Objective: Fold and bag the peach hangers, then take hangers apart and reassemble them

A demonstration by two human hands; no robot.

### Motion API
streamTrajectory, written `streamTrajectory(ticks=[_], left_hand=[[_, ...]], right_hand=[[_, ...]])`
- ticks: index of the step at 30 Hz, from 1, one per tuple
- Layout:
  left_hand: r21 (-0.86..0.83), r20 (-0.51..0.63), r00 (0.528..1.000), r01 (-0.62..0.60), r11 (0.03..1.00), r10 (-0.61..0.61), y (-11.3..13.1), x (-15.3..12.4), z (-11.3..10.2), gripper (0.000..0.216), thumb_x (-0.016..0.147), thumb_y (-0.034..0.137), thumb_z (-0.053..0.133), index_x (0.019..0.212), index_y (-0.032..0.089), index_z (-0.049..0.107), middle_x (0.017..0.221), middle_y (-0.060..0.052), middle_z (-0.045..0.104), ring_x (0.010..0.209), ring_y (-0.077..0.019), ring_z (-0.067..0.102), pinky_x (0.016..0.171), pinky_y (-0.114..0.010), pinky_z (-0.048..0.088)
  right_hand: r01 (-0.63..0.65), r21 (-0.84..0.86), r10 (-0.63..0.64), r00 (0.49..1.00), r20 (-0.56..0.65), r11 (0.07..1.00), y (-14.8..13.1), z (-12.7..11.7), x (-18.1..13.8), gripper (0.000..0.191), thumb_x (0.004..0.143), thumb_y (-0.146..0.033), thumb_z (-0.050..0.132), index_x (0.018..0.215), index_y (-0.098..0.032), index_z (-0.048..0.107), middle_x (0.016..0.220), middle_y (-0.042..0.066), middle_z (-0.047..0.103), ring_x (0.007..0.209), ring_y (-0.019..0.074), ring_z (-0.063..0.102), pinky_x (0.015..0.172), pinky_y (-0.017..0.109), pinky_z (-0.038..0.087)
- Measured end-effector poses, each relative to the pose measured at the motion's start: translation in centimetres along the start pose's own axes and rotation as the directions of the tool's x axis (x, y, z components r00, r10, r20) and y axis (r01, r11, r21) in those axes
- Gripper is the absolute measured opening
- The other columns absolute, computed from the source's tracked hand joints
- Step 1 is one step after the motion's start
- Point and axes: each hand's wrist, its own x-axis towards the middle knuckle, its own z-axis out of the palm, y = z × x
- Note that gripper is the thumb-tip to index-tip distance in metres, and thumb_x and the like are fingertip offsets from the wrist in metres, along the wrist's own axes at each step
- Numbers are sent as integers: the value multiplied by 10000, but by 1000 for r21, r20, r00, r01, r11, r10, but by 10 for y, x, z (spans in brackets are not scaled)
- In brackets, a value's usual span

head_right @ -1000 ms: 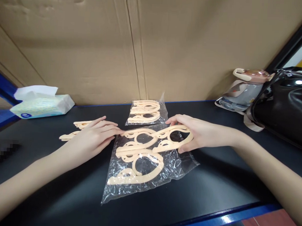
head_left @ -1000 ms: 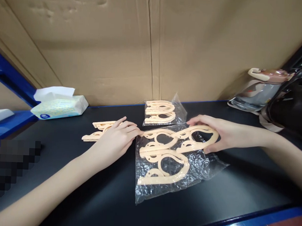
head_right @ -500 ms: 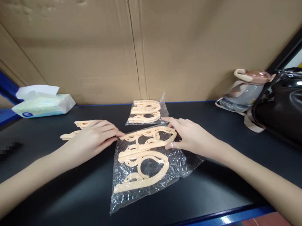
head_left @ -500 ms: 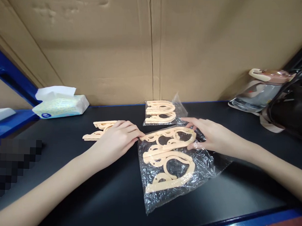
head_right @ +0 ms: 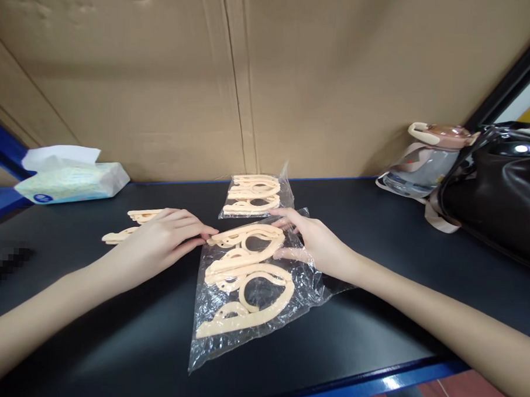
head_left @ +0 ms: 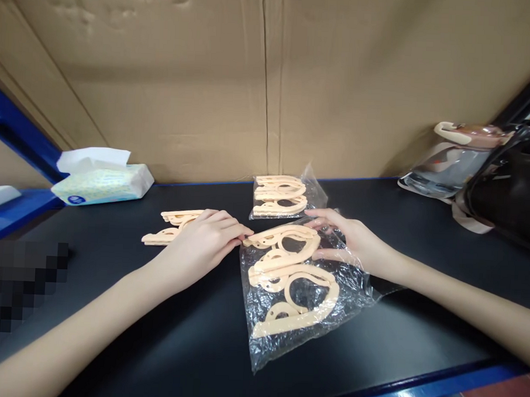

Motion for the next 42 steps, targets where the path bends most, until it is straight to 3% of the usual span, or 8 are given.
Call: streamTrajectory(ticks=[6,17,23,36,40,42], left_hand=[[-22,28,1000,5,1000,-4,0,0,-1,255,951,170,404,1044,233,633,983,2,677,921,-186,558,832,-326,393],[-32,40,999,11,999,-10,4,0,-7,276,948,213,394,1078,249,635,1003,-4,681,934,-185,574,835,-321,393],[10,25,1000,-9,1000,8,4,0,-5,284,957,199,383,1092,226,631,1007,-16,681,923,-187,573,845,-340,394],[100,23,1000,-5,995,3,5,1,-8,290,948,200,376,1072,217,637,1021,-40,678,961,-225,576,845,-381,391],[113,13,998,59,992,-61,-11,-4,-17,320,943,336,418,1165,189,594,1126,-79,644,1036,-253,564,882,-414,410],[81,74,991,103,991,-109,-29,-12,-21,505,883,501,504,1275,184,515,1259,-107,580,1138,-283,525,926,-422,421]], right_hand=[[52,62,-52,999,9,997,-1,6,2,621,796,-412,689,1335,-258,421,1216,50,623,1077,195,600,939,376,485],[5,-61,-7,999,-31,998,0,10,3,630,759,-497,685,1292,-246,461,1125,53,639,956,203,613,864,391,515],[-11,-48,11,1000,-5,999,-2,8,1,659,752,-520,681,1301,-239,447,1118,78,625,988,225,601,877,434,505],[4,-120,-3,1000,1,993,-3,6,-4,632,789,-534,639,1319,-250,446,1095,75,623,1003,221,597,871,407,505],[20,-185,-14,999,30,982,-4,2,-5,649,812,-527,612,1360,-249,403,1111,80,630,1024,235,599,889,430,494],[43,-242,-34,999,43,969,-4,-1,-6,642,828,-515,597,1372,-246,387,1116,77,639,1029,240,600,914,449,475]])
